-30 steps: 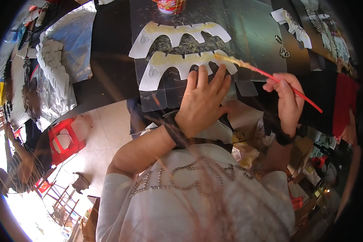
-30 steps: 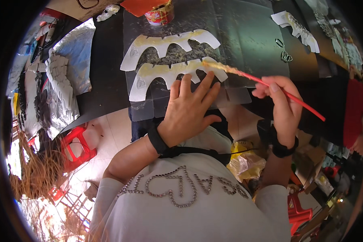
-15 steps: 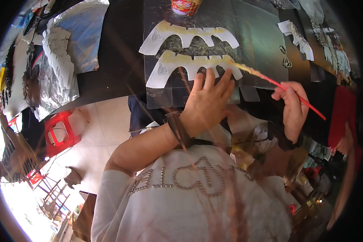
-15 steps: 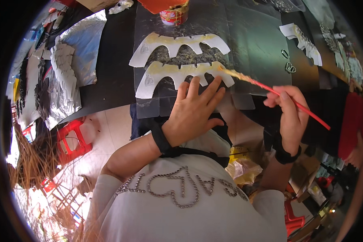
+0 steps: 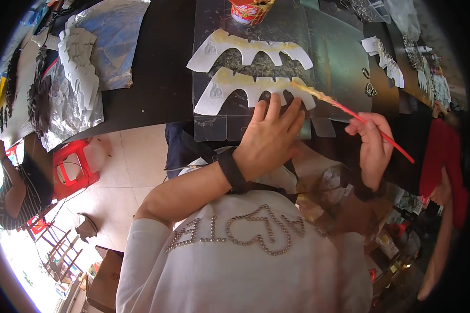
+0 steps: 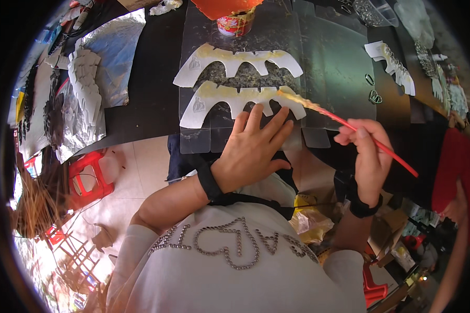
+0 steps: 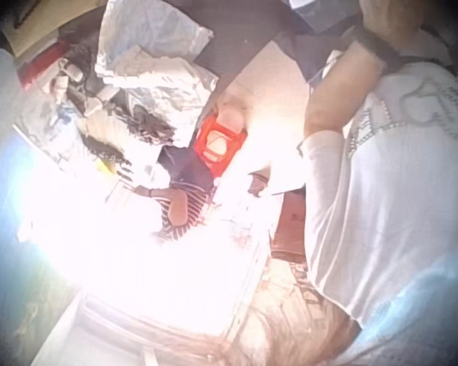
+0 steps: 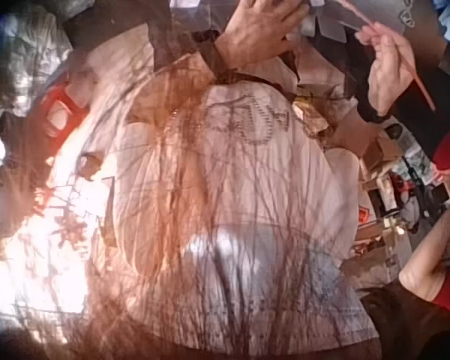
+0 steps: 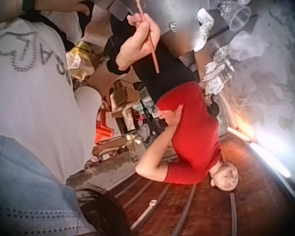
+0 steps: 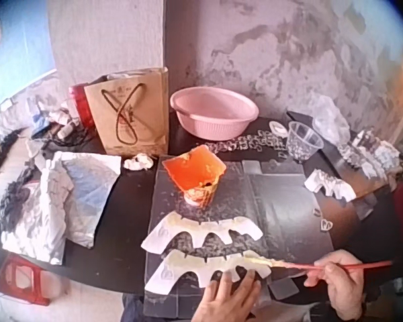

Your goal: Applying glue or adhesive to shoe upper components using a brush and then attaching small metal eyelets or decorations.

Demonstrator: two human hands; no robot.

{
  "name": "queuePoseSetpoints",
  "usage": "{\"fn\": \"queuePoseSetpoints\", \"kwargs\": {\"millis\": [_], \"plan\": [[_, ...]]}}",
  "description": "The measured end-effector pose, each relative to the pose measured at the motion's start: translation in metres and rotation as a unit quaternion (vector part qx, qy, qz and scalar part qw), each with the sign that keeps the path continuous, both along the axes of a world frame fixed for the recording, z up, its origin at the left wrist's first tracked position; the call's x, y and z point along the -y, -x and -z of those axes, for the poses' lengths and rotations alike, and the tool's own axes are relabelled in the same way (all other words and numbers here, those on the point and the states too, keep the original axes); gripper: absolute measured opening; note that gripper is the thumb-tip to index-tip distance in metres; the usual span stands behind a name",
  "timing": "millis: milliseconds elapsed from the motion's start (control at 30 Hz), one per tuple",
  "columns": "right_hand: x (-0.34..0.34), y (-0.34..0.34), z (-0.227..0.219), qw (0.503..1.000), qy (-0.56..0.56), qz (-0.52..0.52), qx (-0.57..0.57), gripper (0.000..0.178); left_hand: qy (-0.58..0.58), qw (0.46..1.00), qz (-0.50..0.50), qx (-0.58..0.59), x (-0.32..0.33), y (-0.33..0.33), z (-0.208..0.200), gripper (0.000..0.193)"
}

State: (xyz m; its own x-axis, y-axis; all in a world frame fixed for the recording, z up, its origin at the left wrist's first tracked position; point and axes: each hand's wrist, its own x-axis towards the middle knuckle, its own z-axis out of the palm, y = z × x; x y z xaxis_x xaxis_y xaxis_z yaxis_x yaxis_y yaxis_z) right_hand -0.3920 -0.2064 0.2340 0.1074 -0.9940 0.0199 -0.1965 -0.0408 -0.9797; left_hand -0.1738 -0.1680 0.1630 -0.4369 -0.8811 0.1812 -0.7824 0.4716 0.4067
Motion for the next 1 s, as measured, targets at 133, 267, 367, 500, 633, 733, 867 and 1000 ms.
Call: {"fn": "queuePoseSetpoints", "kwargs": {"millis": [133, 267, 367, 500, 633, 733, 867, 1000], "plan": [[-0.001, -0.005, 0.005, 1.000, 0.002, -0.014, 0.004, 0.019, -0.010, 1.000, 0.003, -0.005, -0.003, -0.004, -0.002, 0.072], [-0.002, -0.007, 0.003, 1.000, 0.009, 0.004, 0.012, 0.019, -0.010, 0.999, 0.004, -0.032, -0.004, -0.007, -0.004, 0.071], [-0.001, -0.012, 0.003, 1.000, -0.004, -0.012, 0.005, 0.019, -0.017, 0.999, -0.001, -0.048, -0.006, -0.011, -0.005, 0.070], [0.000, -0.018, 0.002, 1.000, -0.002, -0.001, -0.008, 0.019, -0.018, 0.998, -0.001, -0.066, -0.006, -0.014, -0.004, 0.070], [-0.001, -0.022, 0.000, 0.999, 0.036, -0.031, 0.022, 0.019, -0.011, 0.998, -0.004, -0.070, -0.006, -0.015, -0.002, 0.070], [0.000, -0.024, 0.000, 0.999, -0.019, -0.017, -0.026, 0.019, -0.007, 0.998, -0.005, -0.060, -0.007, -0.015, -0.002, 0.069], [-0.001, -0.023, -0.002, 0.999, 0.028, -0.027, 0.025, 0.018, -0.006, 0.998, -0.006, -0.062, -0.008, -0.018, -0.002, 0.069], [-0.002, -0.021, -0.001, 0.999, -0.006, 0.003, -0.037, 0.019, -0.003, 0.998, -0.006, -0.066, -0.008, -0.016, -0.003, 0.069]]}}
